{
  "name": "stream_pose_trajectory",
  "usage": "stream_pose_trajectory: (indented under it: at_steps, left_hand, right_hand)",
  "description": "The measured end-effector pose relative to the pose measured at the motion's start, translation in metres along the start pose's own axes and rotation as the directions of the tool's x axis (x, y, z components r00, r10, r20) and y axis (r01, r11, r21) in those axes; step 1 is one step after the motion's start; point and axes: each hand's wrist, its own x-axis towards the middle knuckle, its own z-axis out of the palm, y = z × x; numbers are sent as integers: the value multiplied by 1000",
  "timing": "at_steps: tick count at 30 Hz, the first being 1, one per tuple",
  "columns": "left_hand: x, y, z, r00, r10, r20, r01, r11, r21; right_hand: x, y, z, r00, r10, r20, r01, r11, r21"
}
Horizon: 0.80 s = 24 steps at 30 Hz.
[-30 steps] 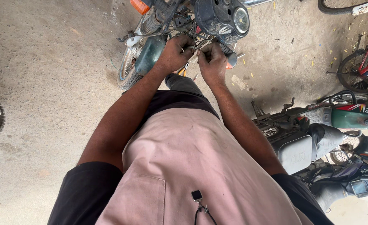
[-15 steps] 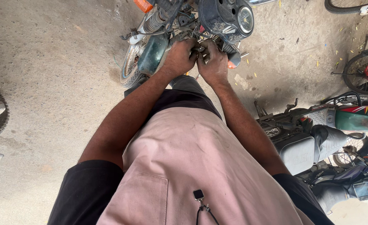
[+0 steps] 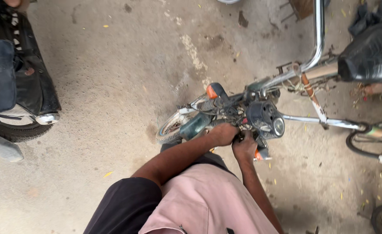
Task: The person repairs a small motorcycle in a workshop yard, using a wrench and a long metal rod to loosen parts near the front fork and headlamp area. They handle small removed components, carry a round metal bowl and lid across the yard, and continue fitting parts onto the motorcycle by hand.
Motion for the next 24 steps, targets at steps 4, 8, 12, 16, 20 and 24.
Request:
stream_pose_trajectory:
  at_steps: [4, 8, 12, 16, 20, 24]
  left_hand:
    - [-5, 6, -3, 1000, -4, 28, 4, 1000, 27]
    - [-11, 8, -9, 1000, -5, -20, 4, 999, -37]
    - [-6, 2, -18, 991, -125, -40, 109, 955, -276]
    - [7, -6, -18, 991, -131, -9, 118, 919, -376]
    - [3, -11, -12, 992, -110, -66, 69, 891, -448]
    - [-11, -10, -7, 993, -41, -108, -4, 919, -393]
  right_hand:
    - [-1, 2, -3, 999, 29, 27, -29, 1000, 3]
    - [1, -14, -17, 993, 114, 44, -110, 991, -77]
    - [-3, -33, -39, 982, -183, 44, 187, 975, -116]
    - [-8, -42, -43, 897, -441, -34, 435, 894, -112]
    - [0, -34, -33, 932, -338, 132, 343, 939, -16]
    - [9, -16, -28, 927, -241, 287, 277, 957, -89]
